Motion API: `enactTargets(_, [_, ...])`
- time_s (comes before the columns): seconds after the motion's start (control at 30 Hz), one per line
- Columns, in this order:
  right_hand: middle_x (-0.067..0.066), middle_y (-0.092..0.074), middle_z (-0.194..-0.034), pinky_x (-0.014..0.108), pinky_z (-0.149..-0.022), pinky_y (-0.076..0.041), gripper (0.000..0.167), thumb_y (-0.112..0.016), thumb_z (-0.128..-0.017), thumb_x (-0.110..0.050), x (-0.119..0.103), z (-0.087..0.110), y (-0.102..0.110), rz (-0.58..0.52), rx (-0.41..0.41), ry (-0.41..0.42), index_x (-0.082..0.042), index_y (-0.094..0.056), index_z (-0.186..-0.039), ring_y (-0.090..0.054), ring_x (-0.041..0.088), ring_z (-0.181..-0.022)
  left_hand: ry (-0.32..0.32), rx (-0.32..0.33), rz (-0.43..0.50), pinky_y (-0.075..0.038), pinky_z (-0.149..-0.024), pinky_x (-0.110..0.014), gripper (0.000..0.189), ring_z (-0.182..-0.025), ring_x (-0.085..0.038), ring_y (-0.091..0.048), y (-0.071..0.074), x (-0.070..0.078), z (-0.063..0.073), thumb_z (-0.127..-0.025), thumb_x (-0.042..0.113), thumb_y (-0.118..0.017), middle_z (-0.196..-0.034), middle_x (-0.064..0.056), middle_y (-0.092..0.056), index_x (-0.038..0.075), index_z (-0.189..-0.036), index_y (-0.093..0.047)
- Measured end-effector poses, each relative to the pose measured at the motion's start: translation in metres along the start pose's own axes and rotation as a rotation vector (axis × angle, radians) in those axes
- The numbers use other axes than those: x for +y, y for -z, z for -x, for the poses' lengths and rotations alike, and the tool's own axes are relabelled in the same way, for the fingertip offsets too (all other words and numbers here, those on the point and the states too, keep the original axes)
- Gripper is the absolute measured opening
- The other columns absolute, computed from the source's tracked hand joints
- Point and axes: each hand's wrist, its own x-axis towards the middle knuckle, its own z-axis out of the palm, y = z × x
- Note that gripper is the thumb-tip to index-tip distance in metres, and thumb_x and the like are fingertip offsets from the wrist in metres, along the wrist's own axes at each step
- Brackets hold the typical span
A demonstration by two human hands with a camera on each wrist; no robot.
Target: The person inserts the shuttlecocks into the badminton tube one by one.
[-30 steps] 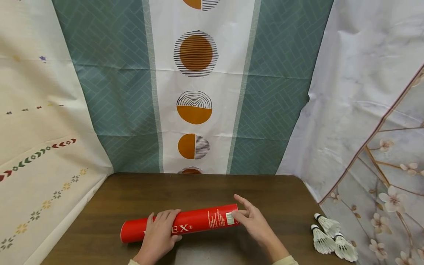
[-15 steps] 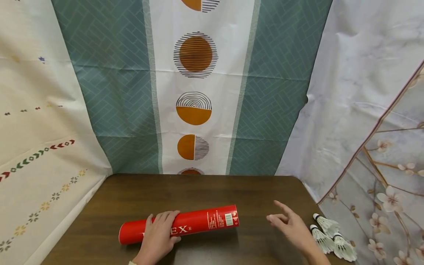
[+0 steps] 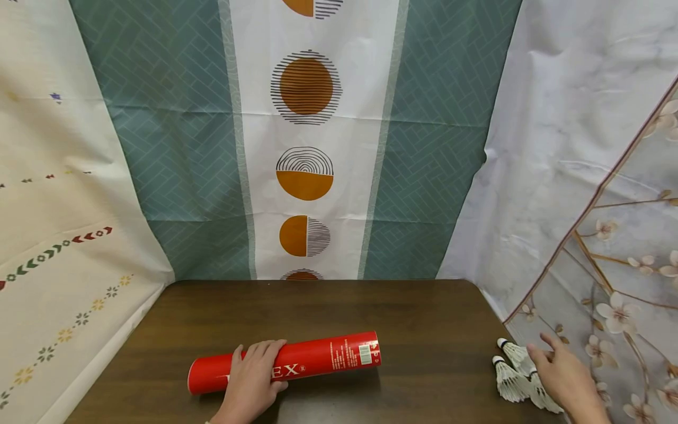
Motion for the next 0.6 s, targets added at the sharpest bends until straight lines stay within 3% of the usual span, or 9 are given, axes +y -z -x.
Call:
enactTargets(0.17, [0.047, -0.054, -0.140, 0.062, -0.088, -0.057, 0.078, -0.031, -0.117, -0.044, 0.013, -0.027, -0.012, 0.042, -0.014, 0.062, 0.025, -0.021, -0.154, -0.067, 0.058, -0.116, 0.002, -0.012, 0.006, -0.034, -0.109, -0.084, 0.083, -0.122, -0.035, -0.064, 0.001, 0.000, -0.001, -0.064, 0.027, -0.104, -0.131, -0.009, -0.072, 0.016, -0.137, -0.064])
enactTargets(0.37, [0.045, -0.063, -0.129, 0.066, -0.090, -0.055, 0.061, -0.042, -0.115, -0.027, 0.019, -0.051, -0.030, 0.091, 0.032, 0.121, 0.024, -0.036, -0.148, -0.064, 0.063, -0.115, -0.019, -0.019, 0.005, -0.034, -0.108, -0.084, 0.083, -0.121, -0.036, -0.064, 0.002, -0.002, 0.000, -0.065, 0.028, -0.104, -0.130, -0.009, -0.072, 0.015, -0.137, -0.065])
enactTargets(0.47, [0.044, -0.066, -0.124, 0.069, -0.091, -0.053, 0.057, -0.046, -0.114, -0.023, 0.022, -0.056, -0.039, 0.103, 0.077, 0.126, 0.024, -0.040, -0.145, -0.063, 0.065, -0.114, -0.027, -0.015, -0.008, -0.035, -0.108, -0.084, 0.083, -0.120, -0.036, -0.065, 0.002, -0.004, 0.001, -0.064, 0.030, -0.104, -0.130, -0.010, -0.072, 0.014, -0.137, -0.065])
enactTargets(0.6, [0.041, -0.069, -0.119, 0.071, -0.092, -0.050, 0.054, -0.054, -0.110, -0.019, 0.025, -0.061, -0.049, 0.101, 0.211, 0.139, 0.025, -0.045, -0.139, -0.061, 0.067, -0.114, -0.034, -0.007, -0.021, -0.037, -0.107, -0.084, 0.083, -0.119, -0.035, -0.065, 0.002, -0.005, 0.001, -0.064, 0.031, -0.104, -0.129, -0.010, -0.072, 0.014, -0.136, -0.065])
